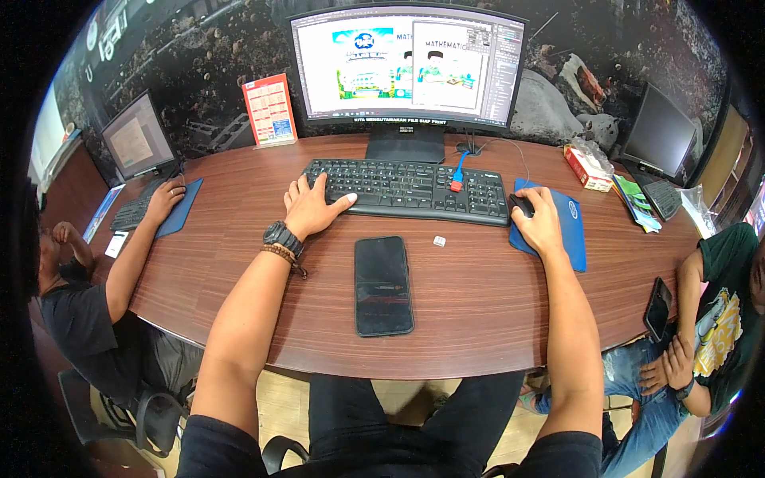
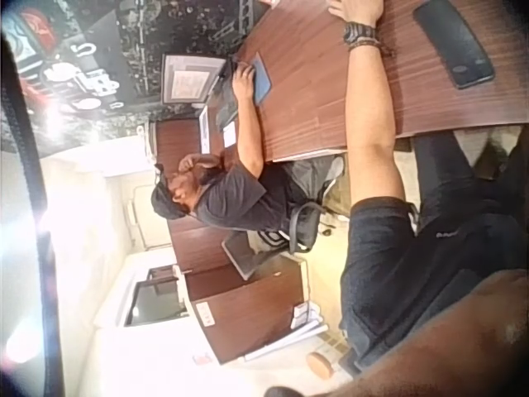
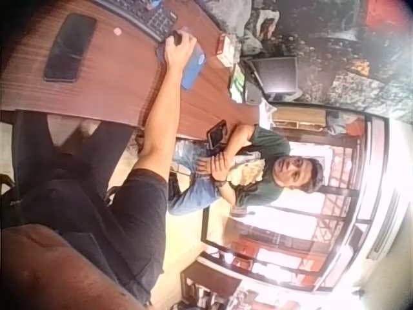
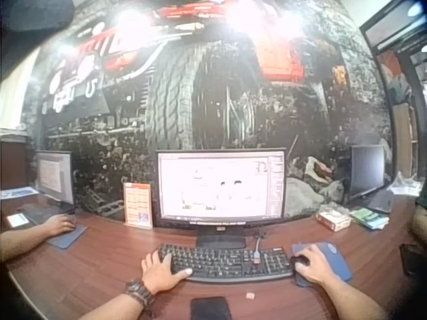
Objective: Design a school mathematics book banner or document layout using graphics editing software.
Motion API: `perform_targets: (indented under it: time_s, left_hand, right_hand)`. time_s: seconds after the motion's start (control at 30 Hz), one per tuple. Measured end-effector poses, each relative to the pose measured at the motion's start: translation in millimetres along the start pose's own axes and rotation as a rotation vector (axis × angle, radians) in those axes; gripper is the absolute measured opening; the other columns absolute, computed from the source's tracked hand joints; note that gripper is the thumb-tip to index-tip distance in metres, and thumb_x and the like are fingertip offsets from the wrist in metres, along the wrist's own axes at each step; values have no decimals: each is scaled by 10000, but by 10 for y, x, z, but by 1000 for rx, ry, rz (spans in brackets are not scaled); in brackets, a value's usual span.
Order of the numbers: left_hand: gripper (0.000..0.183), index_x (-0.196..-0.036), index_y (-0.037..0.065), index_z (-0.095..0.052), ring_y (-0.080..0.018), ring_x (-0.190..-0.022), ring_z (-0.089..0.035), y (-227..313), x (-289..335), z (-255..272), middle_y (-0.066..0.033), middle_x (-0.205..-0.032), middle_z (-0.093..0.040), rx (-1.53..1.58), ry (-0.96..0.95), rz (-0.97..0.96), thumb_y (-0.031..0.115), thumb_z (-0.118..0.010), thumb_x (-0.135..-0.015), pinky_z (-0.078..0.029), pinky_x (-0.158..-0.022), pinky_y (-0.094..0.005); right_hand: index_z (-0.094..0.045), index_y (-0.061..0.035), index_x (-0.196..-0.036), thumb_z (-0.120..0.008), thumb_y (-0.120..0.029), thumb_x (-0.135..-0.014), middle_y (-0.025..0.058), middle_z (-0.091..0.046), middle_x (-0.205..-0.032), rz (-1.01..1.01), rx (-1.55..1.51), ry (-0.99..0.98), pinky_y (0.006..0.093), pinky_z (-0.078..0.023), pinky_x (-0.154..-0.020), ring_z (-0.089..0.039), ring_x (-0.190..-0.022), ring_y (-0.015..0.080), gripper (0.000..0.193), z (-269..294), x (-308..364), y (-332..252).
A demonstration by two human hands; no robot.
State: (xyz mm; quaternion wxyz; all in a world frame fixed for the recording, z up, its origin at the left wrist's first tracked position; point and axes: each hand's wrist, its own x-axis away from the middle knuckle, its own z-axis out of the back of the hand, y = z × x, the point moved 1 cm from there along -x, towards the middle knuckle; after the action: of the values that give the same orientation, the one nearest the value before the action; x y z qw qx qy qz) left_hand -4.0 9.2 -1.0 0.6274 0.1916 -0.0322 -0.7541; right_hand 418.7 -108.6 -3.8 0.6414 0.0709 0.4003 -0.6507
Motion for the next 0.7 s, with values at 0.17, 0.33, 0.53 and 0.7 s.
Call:
perform_targets:
  time_s: [0.17, 0.33, 0.53, 0.7]
  left_hand:
    - [1022, -1489, 51, -419, -503, -1415, -233, -7, -7, -8, -325, -1510, -303, -4, 11, -2, 800, -547, -805, -168, -1151, -600]
    - [1020, -1492, 53, -416, -502, -1416, -233, 2, -2, 3, -325, -1514, -301, 4, 2, 0, 795, -551, -806, -167, -1152, -596]
    - [1018, -1497, 55, -410, -502, -1417, -235, 9, 11, 12, -326, -1518, -297, 4, -3, 2, 790, -553, -808, -169, -1152, -594]
    - [1018, -1498, 58, -409, -505, -1417, -234, 6, 9, 2, -328, -1518, -295, 1, -2, 4, 791, -556, -807, -166, -1154, -597]
  right_hand:
    - [-671, -37, -1079, -639, -151, -805, 153, -602, -1114, -12, 6, 0, 414, -489, -942, -599, -1073, 354, 299, -2, 0, -12]
    - [-668, -40, -1077, -650, -150, -802, 149, -602, -1111, -5, 5, 2, 410, -490, -941, -601, -1073, 349, 296, 5, 3, -16]
    - [-668, -36, -1083, -647, -152, -802, 150, -602, -1107, -18, 12, 7, 410, -489, -943, -599, -1074, 348, 304, 10, 8, -18]
    - [-668, -31, -1088, -634, -153, -802, 151, -603, -1109, -33, 9, 3, 408, -485, -953, -597, -1083, 349, 313, 11, 9, -26]
